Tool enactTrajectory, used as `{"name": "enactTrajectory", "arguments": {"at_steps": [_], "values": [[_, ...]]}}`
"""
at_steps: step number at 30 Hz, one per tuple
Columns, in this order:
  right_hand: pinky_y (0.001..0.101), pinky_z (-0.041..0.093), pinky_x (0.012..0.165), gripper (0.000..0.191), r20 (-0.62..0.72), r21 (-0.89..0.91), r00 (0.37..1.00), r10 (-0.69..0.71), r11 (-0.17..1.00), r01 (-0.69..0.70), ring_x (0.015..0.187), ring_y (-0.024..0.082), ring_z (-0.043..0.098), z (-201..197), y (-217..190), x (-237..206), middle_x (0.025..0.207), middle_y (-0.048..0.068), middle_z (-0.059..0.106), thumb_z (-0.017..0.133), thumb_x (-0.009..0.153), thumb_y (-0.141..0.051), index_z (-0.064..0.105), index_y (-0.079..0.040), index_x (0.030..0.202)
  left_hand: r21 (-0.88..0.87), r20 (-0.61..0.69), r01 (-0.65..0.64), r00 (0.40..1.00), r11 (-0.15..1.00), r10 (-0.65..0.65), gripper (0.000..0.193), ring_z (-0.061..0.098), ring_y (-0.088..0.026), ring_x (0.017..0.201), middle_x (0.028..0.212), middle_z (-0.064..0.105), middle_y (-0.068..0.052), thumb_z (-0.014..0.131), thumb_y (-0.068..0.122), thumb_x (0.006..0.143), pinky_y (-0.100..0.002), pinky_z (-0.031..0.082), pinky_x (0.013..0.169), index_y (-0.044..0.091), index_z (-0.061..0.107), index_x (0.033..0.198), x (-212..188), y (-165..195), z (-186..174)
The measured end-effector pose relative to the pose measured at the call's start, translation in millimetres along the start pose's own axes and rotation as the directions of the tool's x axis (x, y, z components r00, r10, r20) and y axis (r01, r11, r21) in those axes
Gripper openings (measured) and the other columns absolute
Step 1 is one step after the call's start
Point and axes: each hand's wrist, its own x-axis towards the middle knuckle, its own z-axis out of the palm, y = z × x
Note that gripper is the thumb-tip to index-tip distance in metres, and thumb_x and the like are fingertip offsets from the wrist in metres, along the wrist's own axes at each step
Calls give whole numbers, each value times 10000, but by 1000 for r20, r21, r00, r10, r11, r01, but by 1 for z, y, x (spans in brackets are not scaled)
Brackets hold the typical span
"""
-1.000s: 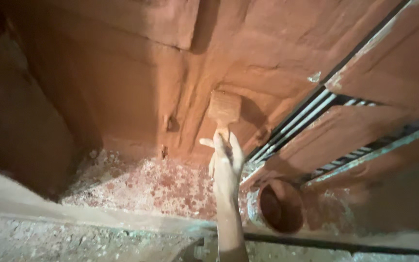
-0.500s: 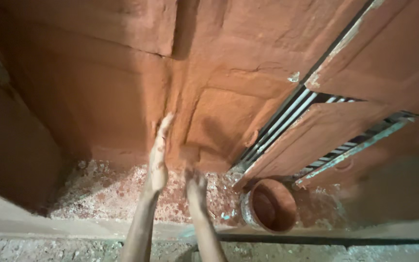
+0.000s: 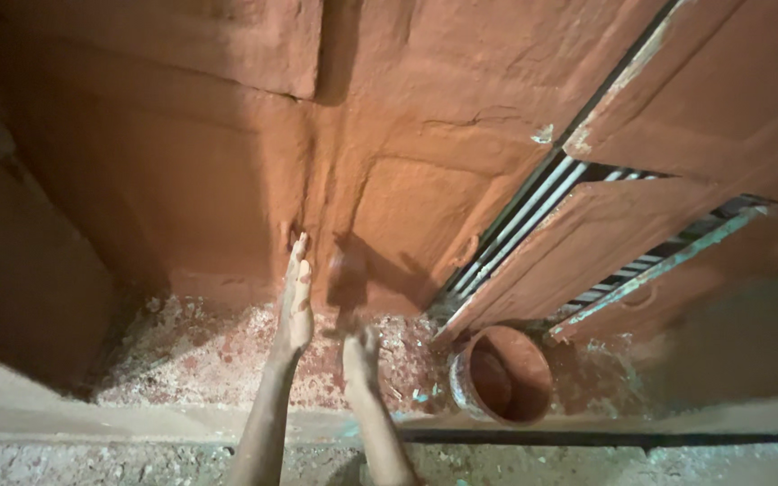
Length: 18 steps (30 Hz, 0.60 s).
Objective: The person paints a reddish-brown door using a brush, repeatedly dipping it into a bucket and applying paint to the lower panels and edges. The person remains seated on the floor throughout the task.
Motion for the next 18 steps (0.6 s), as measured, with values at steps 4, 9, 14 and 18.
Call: {"name": "enactTrajectory", "arguments": {"at_steps": [4,9,14,18], "values": [[261,338,358,414,61,-56,998,25,998,-21,409,75,434,-3,39,22,815,102,681,589,1039,-243,541,-95,1423,-7,0,-1,1000,1000,1,738,222,-278,1590,1708,272,-145,291,555,1064,-421,165,1281,50,322,1601,-2,-7,-1],[237,251,307,378,145,-109,974,-176,975,193,342,51,344,8,-66,-12,969,90,818,559,980,-271,627,-179,1341,-64,-38,48,998,997,-50,751,181,-269,1597,1727,202,-140,292,565,1061,-425,143,1286,58,277,1614,1,-6,-3],[224,288,340,338,205,196,802,-561,826,528,399,32,373,13,-148,-52,975,195,784,595,1047,-201,627,-24,1333,-48,-27,6,1000,999,-8,755,154,-277,1602,1733,170,-142,285,558,1052,-443,132,1284,67,261,1625,1,2,-4],[237,258,282,299,119,97,914,-387,921,377,328,50,353,10,-94,-35,895,124,802,553,1031,-238,627,-99,1285,-60,-16,35,999,998,-36,753,153,-279,1603,1737,158,-141,270,560,1054,-446,140,1283,68,262,1624,0,-1,-2]]}}
